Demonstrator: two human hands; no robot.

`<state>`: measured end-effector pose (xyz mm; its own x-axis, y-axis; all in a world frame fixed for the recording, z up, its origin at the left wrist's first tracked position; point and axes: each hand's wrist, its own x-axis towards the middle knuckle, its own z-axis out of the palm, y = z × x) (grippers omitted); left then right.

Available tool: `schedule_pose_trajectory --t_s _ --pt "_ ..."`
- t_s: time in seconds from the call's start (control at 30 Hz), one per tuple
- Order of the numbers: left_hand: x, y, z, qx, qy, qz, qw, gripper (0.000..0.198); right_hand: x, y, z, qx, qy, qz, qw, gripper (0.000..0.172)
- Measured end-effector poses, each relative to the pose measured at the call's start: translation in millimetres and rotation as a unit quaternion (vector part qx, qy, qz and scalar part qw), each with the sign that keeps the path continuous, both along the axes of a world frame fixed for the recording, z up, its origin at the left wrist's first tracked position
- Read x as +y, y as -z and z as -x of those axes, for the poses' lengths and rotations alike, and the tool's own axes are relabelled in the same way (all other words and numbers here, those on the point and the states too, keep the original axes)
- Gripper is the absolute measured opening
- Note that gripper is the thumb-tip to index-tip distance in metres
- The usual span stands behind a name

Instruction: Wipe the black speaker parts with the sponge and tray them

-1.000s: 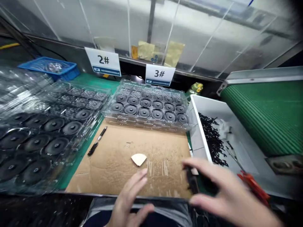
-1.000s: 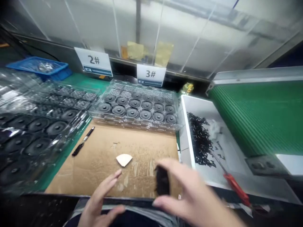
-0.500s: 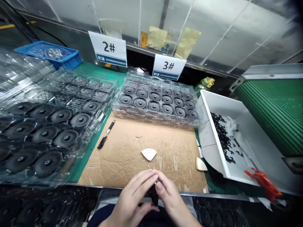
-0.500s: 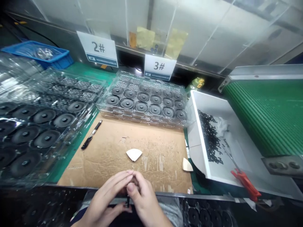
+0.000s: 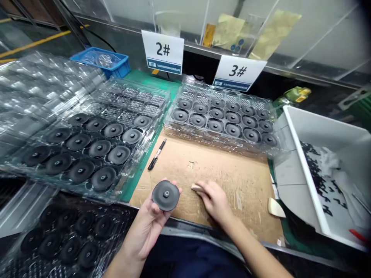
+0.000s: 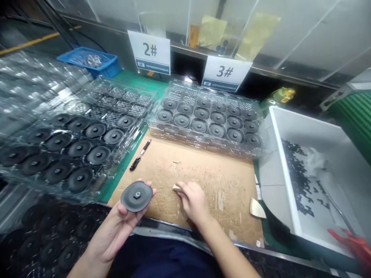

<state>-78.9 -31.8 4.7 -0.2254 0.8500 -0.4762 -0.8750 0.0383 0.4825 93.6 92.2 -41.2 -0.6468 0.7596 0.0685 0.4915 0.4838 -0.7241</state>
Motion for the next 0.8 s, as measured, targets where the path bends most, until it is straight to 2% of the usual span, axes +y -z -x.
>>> schedule_pose_trajectory --t_s 0.1,0.17,0.23,0.3,0.37,0.4,0.5,0.57,0.67,0.8 --pt "7 -6.4 -11 0.003 0.018 -0.004 1.000 0.052 -3 -48.3 11 0.028 0.011 0.009 1.000 0.024" --pt "11 -10.7 -19 0.007 0.029 -0.003 1.000 0.051 -12 -83.2 18 0.084 0.003 -0.008 0.996 0.031" --pt "14 -14.9 -26 0.005 0.052 0.001 0.999 0.046 -23 -110.3 22 0.136 -0.066 -0.048 0.987 0.034" --pt "17 -19.1 -32 0.009 0.074 0.004 0.997 0.049 -31 -126.0 21 0.129 -0.136 -0.023 0.982 0.031" --pt "20 -23.1 -38 0.023 0.077 0.003 0.997 0.052 -32 -131.6 16 0.087 -0.166 0.017 0.982 0.026" --pt "21 -25.1 -41 0.027 0.079 0.002 0.997 0.049 -32 -131.6 14 0.076 -0.154 0.016 0.985 0.025" --pt "24 -30.6 -50 0.019 0.108 -0.016 0.994 0.039 -32 -126.7 4 0.120 -0.068 -0.067 0.988 0.030" --pt "24 -33.9 -53 0.027 0.128 -0.025 0.991 0.049 -36 -123.3 -5 0.163 -0.068 -0.089 0.980 0.032" --pt "27 -38.4 -60 0.062 0.135 0.001 0.989 0.062 -41 -122.3 -18 0.170 -0.095 -0.049 0.980 0.027" --pt "34 -46.7 -77 0.071 0.175 0.014 0.982 0.043 -36 -126.0 -27 0.142 -0.024 -0.086 0.986 0.031"
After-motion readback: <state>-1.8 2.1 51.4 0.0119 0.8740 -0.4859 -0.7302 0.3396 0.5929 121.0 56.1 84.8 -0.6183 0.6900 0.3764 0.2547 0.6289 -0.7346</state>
